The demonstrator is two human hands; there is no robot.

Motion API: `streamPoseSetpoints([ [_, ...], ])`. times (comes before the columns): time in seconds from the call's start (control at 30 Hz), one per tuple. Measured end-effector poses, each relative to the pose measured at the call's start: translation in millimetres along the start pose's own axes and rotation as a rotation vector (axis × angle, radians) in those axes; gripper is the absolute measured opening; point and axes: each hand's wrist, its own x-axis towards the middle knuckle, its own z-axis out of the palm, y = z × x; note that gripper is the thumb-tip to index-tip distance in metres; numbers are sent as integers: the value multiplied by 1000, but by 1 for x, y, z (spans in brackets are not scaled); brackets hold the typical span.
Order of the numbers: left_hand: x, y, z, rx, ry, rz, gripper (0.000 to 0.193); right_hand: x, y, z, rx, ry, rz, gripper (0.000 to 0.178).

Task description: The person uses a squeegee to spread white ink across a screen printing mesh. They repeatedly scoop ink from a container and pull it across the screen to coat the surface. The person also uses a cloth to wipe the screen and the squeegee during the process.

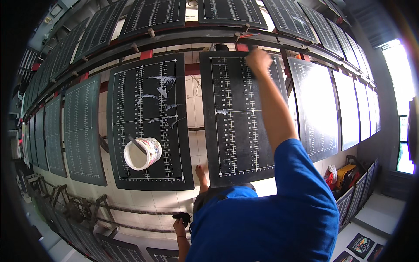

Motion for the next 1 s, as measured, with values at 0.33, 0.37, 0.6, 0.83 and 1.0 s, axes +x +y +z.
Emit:
streamPoseSetpoints([
  [0.33,49,27,-1,14,-100,166,16,-132,-16,27,68,15,-679,26],
  [0.37,50,27,2,-35,-97,143,17,-157,6,27,96,-49,-704,35],
  [0.6,58,12,5,2,-115,37,19,-311,123,-46,160,-271,-974,43],
  [0.83,41,6,-8,337,-102,362,18,-140,151,-56,26,-41,-552,28],
  [1.0,-1,41,-12,111,-11,48,17,14,151,-24,-65,212,-675,33],
])
